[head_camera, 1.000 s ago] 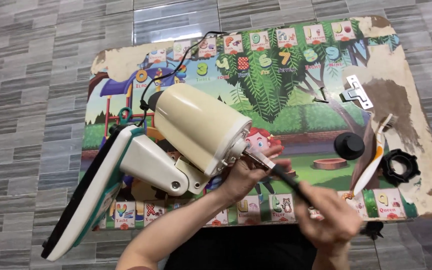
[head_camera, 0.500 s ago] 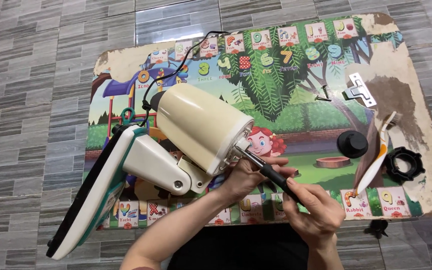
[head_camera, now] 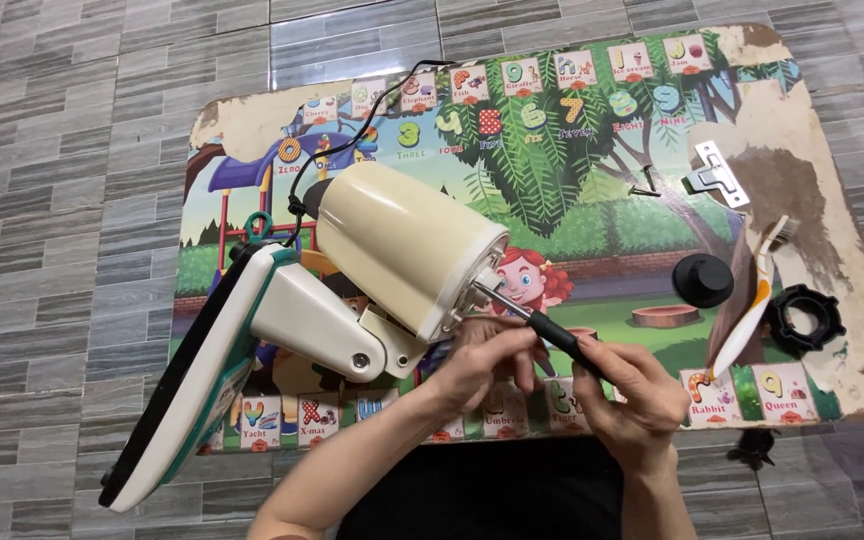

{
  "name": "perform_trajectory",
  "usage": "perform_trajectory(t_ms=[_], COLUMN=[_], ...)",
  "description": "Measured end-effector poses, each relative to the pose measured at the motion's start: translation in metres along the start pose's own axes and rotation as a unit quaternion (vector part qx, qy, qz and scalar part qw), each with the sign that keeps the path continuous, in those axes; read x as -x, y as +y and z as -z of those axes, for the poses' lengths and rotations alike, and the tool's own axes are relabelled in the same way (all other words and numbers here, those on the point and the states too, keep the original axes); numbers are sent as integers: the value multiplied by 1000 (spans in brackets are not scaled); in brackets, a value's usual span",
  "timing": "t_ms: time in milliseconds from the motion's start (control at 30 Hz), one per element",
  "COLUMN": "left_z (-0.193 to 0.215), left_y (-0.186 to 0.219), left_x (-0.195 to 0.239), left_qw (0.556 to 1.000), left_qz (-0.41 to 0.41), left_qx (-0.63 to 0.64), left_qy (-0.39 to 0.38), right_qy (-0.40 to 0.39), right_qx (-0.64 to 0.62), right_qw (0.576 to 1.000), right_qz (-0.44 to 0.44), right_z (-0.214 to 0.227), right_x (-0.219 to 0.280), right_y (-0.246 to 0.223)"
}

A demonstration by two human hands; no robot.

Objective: The person assembles a beige and white appliance, likely a fan, on a colorful mat. They use a screwdriver to tighten screws on the motor housing and then attach a metal bracket to the base of the unit.

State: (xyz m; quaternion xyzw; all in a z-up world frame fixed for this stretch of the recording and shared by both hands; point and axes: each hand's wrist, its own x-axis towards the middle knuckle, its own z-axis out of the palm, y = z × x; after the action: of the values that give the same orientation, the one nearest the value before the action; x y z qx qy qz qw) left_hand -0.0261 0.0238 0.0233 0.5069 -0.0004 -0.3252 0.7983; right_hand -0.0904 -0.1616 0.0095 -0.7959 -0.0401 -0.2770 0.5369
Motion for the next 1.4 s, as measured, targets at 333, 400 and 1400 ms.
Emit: perform_trajectory(t_ms=[333,400,1400], left_z=[-6,-9,30], left_y=[-8,-6,100], left_x=[7,10,-2], left_qw=[995,995,584], left_qz=[-53,-77,-271], left_qx=[59,26,-736], left_qy=[57,57,210], right_qy=[-53,-67,-203], right_qx=[128,150,114], right_qw=[986,982,964], right_qz=[92,90,-130], right_z=[15,13,22], right_x=[-27,-26,-37], right_y=[-29,-30,-47])
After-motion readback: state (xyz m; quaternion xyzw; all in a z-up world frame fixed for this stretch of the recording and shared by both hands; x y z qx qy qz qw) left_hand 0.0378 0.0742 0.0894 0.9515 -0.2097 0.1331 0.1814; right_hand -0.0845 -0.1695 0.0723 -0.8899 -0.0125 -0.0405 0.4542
